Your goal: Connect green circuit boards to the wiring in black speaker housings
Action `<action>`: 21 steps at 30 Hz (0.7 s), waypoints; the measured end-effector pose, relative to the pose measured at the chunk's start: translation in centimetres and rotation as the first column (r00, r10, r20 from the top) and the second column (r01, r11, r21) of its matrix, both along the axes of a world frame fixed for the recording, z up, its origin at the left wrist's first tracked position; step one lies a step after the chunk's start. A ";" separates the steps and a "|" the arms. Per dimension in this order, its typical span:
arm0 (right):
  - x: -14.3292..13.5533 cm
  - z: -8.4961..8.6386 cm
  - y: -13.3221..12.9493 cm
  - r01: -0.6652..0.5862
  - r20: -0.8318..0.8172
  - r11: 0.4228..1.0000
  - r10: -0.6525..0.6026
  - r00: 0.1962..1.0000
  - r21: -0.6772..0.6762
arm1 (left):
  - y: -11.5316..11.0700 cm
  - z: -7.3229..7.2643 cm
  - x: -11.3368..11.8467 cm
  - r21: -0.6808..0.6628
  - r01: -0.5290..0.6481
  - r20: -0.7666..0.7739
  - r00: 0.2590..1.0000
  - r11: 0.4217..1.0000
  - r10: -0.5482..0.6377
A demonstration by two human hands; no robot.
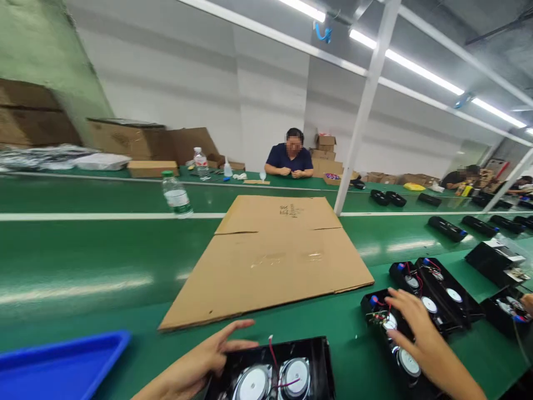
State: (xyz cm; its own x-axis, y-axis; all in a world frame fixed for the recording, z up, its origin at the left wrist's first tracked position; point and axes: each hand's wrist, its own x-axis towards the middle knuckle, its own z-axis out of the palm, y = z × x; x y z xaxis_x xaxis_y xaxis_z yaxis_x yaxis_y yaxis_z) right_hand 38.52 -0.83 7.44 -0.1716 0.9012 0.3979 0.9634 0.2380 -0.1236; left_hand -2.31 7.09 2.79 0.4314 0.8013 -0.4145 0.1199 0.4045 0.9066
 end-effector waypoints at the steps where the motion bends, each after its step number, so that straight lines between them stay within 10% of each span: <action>1: -3.0 -0.2 -0.7 -0.111 0.012 0.994 0.111 0.994 -0.022 | 0.4 -0.3 -0.4 -0.004 0.025 0.017 1.000 1.000 -0.025; 6: -16.5 -4.2 -0.7 -0.595 0.064 0.797 0.592 0.804 0.102 | 0.3 -1.6 -1.3 0.094 -0.079 0.021 0.997 0.992 0.077; 13: -30.8 -9.3 0.3 -0.573 0.117 0.694 0.588 0.801 0.435 | -4.0 -1.7 -6.6 0.343 -0.283 -0.124 0.932 0.896 0.341; 17: -34.3 -10.2 -0.2 -0.586 0.070 0.694 0.619 0.782 0.418 | -5.5 -1.9 -14.0 0.553 -0.331 -0.420 0.681 0.764 0.599; 21: -35.6 -10.2 0.0 -0.564 0.016 0.703 0.620 0.785 0.434 | -6.6 -1.9 -20.9 0.603 -0.176 -0.676 0.406 0.778 0.615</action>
